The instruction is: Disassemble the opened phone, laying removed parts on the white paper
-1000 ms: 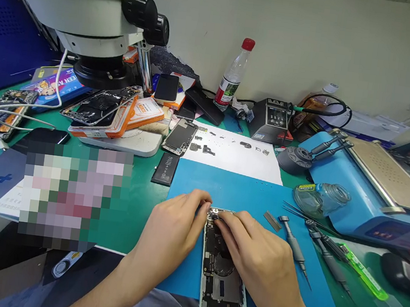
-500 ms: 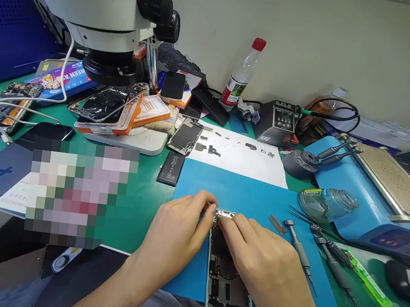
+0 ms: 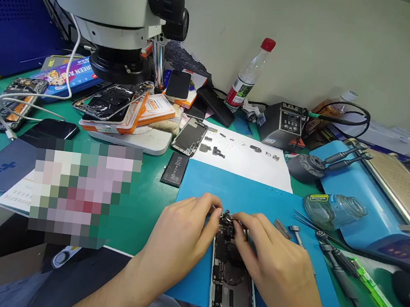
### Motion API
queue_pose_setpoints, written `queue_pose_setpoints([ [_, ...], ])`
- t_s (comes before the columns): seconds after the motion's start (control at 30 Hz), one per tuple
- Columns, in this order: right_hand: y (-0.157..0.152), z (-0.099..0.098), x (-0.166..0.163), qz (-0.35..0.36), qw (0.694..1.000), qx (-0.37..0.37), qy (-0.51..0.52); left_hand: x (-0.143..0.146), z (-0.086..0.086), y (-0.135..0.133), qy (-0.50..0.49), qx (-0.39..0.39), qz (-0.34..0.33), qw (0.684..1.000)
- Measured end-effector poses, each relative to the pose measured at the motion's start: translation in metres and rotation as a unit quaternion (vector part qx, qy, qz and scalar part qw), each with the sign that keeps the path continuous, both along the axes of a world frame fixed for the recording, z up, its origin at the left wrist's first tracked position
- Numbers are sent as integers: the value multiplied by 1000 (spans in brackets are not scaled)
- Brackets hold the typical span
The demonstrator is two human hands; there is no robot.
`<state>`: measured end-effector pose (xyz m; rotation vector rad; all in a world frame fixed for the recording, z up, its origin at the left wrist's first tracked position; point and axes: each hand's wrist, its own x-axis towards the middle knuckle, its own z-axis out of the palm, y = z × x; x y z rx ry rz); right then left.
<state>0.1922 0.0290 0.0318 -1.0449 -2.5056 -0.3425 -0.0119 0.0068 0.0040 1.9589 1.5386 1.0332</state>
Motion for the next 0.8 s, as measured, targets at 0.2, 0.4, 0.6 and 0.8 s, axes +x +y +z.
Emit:
queue_pose_setpoints([
  [0.2, -6, -1, 2, -18, 999, -18, 31, 0, 0, -1, -13, -10, 3, 1000],
  [0.4, -10, -3, 0, -29, 999, 0, 23, 0, 0, -2, -18, -13, 4, 1000],
  [0.6, -14, -6, -1, -17, 998, -18, 60, 1, -1, -1, -27, -15, 4, 1000],
  [0.8, -1, 9, 9, -36, 984, -68, 161, 1, -1, -4, -63, -24, 50, 996],
])
